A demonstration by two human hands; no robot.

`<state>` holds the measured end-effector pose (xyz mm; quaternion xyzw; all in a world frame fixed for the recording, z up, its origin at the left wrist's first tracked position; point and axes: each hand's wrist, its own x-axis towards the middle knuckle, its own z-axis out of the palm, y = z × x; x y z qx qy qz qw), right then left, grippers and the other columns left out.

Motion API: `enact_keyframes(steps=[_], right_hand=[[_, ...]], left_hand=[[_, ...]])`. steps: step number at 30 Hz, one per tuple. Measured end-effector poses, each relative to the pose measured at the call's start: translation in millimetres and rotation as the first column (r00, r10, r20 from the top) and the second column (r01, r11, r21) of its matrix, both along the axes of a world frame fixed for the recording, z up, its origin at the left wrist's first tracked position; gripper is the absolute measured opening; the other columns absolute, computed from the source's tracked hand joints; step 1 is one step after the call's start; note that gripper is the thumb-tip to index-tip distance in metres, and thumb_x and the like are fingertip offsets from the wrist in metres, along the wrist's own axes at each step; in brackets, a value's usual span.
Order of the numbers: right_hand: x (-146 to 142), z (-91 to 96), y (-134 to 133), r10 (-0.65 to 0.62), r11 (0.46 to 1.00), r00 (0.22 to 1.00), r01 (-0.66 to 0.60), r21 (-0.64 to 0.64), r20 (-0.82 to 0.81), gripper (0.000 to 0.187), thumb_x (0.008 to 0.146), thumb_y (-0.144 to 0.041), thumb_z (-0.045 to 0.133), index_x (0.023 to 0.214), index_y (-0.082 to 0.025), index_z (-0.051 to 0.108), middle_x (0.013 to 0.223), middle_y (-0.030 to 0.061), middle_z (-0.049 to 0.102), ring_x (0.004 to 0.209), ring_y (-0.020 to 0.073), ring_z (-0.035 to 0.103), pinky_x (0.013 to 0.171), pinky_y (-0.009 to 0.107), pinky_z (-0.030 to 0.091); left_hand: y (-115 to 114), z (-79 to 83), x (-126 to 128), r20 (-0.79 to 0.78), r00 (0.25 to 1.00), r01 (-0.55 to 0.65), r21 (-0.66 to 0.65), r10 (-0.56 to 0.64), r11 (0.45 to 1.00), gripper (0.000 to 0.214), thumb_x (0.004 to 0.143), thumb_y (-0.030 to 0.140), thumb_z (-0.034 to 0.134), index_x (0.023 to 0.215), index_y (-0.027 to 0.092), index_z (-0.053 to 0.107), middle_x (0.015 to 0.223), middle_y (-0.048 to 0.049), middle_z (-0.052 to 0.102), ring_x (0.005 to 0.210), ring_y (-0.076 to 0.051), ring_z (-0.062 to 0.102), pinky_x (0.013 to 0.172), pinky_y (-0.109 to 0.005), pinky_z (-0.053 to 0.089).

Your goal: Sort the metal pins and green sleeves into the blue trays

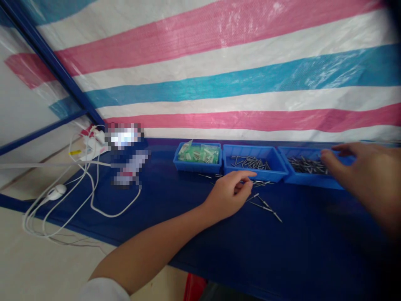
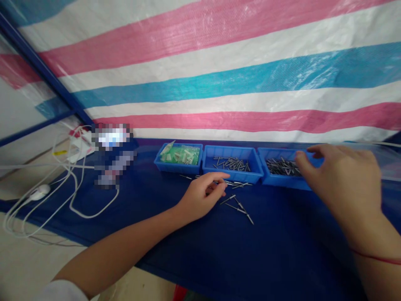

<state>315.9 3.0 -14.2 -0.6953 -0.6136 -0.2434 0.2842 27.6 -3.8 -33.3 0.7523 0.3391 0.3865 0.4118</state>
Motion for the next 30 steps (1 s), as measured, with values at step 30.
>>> enact_keyframes(steps=[30], right_hand=[[-95.8, -15.1, -25.6, 0.717, 0.516, 0.655, -0.729, -0.449, -0.240, 0.034, 0.083, -0.041, 0.060, 0.113, -0.025, 0.064, 0.100, 0.0057, 0.068, 0.072, 0.0191, 0.067, 0.066, 0.032, 0.054]], left_hand=[[21.9, 24.2, -34.3, -0.674, 0.686, 0.263, 0.581, 0.274, 0.770, 0.034, 0.094, 0.043, 0.044, 0.086, 0.016, 0.063, 0.087, -0.0071, 0.059, 0.080, -0.019, 0.057, 0.070, -0.032, 0.044]])
